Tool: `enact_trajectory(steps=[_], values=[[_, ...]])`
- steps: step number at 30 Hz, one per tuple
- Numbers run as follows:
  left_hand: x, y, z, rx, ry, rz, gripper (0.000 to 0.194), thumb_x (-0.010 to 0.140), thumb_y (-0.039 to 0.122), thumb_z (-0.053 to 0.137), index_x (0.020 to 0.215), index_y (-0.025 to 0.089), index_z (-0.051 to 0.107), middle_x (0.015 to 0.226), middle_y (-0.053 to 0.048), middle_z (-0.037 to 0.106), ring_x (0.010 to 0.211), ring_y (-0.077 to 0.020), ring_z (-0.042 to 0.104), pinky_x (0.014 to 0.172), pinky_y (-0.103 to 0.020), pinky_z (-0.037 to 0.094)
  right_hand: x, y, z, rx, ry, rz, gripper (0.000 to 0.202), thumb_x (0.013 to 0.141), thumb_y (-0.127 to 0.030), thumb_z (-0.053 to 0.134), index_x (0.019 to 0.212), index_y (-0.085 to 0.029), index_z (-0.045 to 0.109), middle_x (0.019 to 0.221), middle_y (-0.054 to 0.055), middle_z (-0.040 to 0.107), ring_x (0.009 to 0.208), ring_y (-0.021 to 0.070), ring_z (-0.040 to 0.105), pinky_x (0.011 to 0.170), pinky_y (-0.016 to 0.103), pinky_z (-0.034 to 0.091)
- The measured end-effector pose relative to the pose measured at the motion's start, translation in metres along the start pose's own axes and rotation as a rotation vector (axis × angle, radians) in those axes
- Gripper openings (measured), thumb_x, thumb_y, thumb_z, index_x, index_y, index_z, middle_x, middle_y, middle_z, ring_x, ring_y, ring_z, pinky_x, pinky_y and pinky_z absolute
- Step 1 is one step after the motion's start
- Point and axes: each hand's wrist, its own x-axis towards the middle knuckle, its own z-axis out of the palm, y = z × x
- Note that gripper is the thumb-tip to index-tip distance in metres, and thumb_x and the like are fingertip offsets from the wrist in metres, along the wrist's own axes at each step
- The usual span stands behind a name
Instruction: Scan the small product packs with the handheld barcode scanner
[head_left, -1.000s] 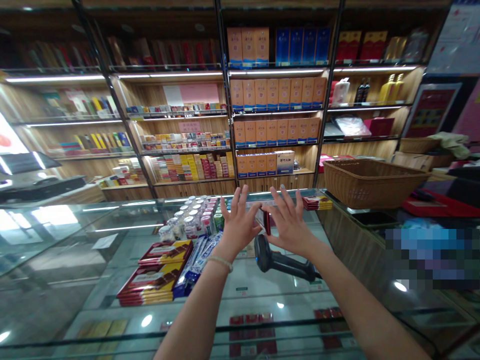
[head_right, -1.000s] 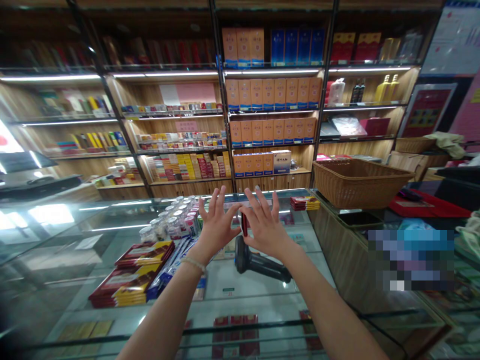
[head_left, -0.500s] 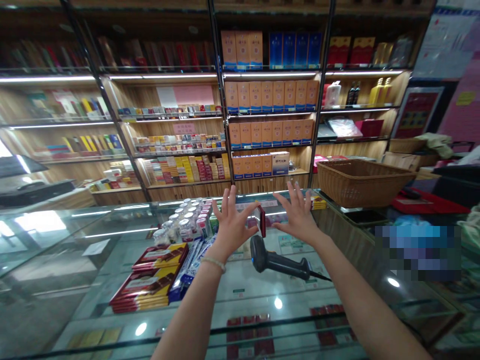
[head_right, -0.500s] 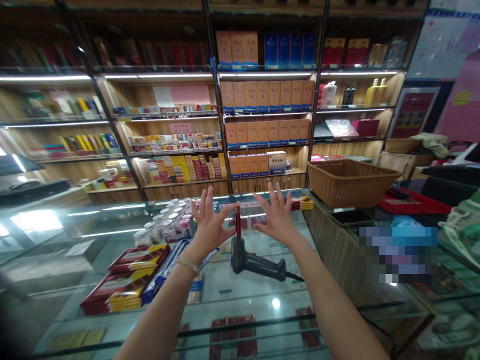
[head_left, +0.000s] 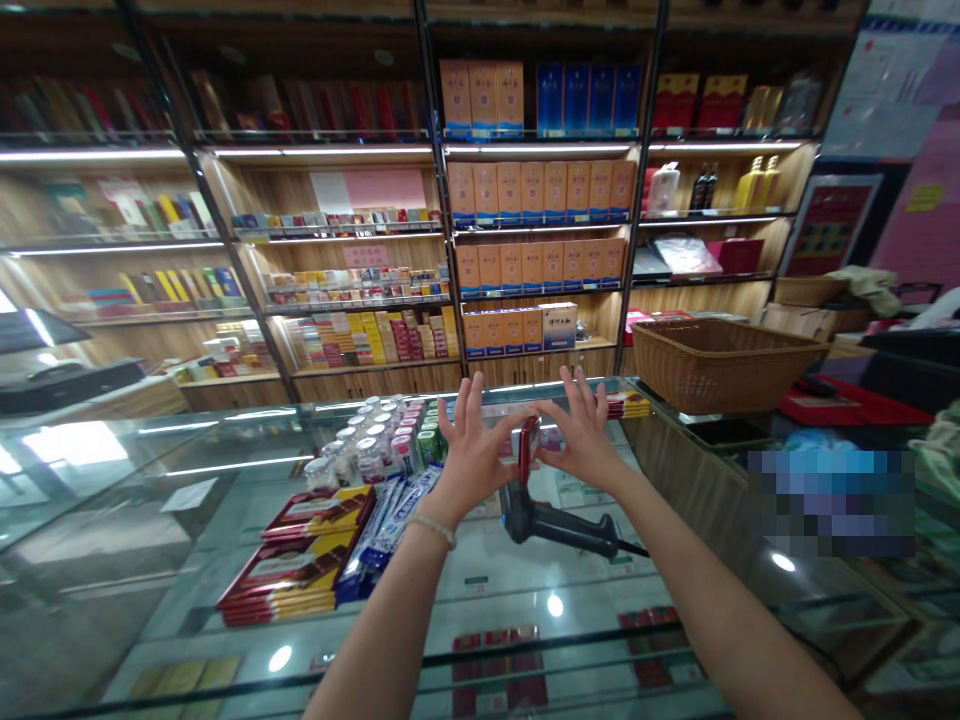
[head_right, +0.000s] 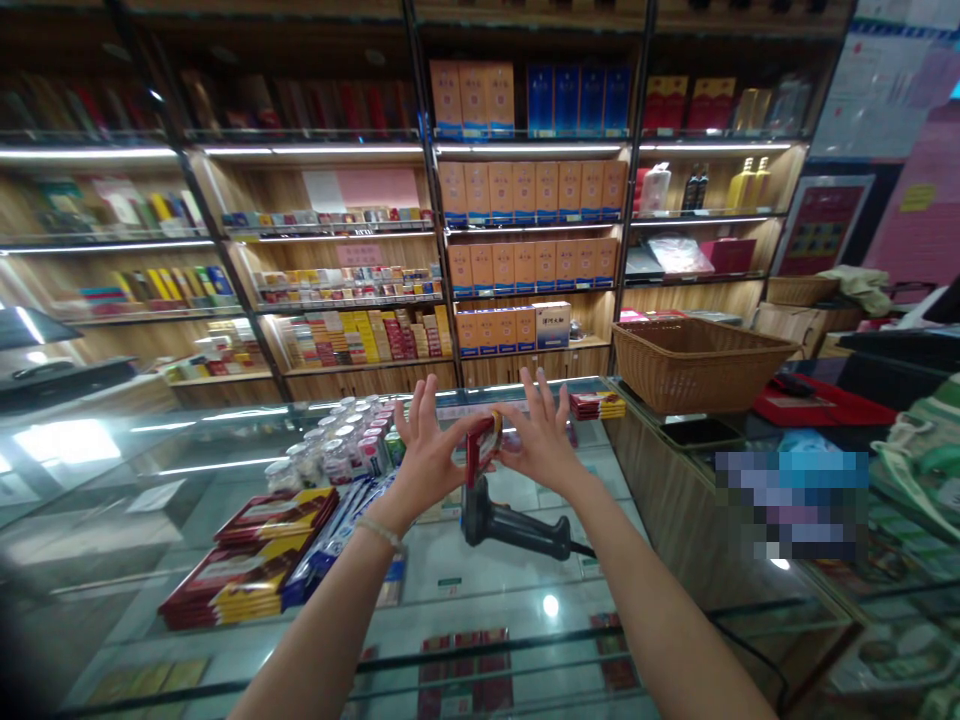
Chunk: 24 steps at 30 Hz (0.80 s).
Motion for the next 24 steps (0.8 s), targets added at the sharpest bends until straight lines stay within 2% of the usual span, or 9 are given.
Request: enact_trajectory(steps=[6, 12, 16, 20, 24], values=[[0.001, -0.006, -0.007, 0.017, -0.036, -0.046, 0.066, 0.077, 0.059, 0.082, 0.137, 0.037, 0.067, 0.178, -0.010, -0.006, 0.162, -0.0468, 0.004, 0.125, -0.071, 0.001, 0.000, 0.003, -0.005, -0.012, 0.056, -0.016, 0.060, 0.087, -0.047, 0.076, 0.142, -0.029, 0.059, 0.178, 0.011, -0.002, 0.162, 0.0433, 0.005, 0.123, 0.076, 0.010], [0.000, -0.012, -0.006, 0.009, -0.079, -0.075, 0.072, 0.077, 0.062, 0.081, 0.142, 0.036, 0.064, 0.178, -0.011, -0.007, 0.161, -0.0473, 0.003, 0.125, -0.070, -0.002, 0.000, 0.005, -0.008, -0.022, 0.061, -0.043, 0.063, 0.086, -0.052, 0.077, 0.142, -0.030, 0.059, 0.178, 0.011, -0.001, 0.162, 0.0438, 0.003, 0.123, 0.075, 0.007], [0.001, -0.014, -0.003, 0.007, -0.103, -0.123, 0.087, 0.075, 0.065, 0.082, 0.151, 0.033, 0.055, 0.177, -0.017, -0.004, 0.161, -0.0472, 0.005, 0.124, -0.071, 0.001, -0.001, 0.008, -0.007, -0.064, 0.059, -0.045, 0.063, 0.084, -0.053, 0.077, 0.139, -0.027, 0.060, 0.178, 0.012, 0.003, 0.162, 0.0435, 0.006, 0.123, 0.075, 0.008], [0.001, -0.022, -0.002, 0.028, -0.068, -0.188, 0.109, 0.068, 0.066, 0.087, 0.158, 0.024, 0.043, 0.175, -0.026, 0.003, 0.161, -0.0470, 0.006, 0.123, -0.074, 0.003, -0.001, 0.014, -0.008, -0.123, 0.069, -0.040, 0.062, 0.081, -0.052, 0.079, 0.133, -0.023, 0.062, 0.177, 0.015, 0.010, 0.161, 0.0441, 0.009, 0.122, 0.076, 0.007], [0.001, -0.027, -0.006, 0.090, -0.025, -0.172, 0.102, 0.069, 0.060, 0.088, 0.156, 0.026, 0.046, 0.175, -0.024, 0.006, 0.162, -0.0456, 0.009, 0.125, -0.072, 0.002, -0.001, 0.020, -0.010, -0.176, 0.067, -0.042, 0.058, 0.081, -0.050, 0.080, 0.129, -0.021, 0.064, 0.176, 0.016, 0.014, 0.161, 0.0439, 0.007, 0.123, 0.076, 0.005]])
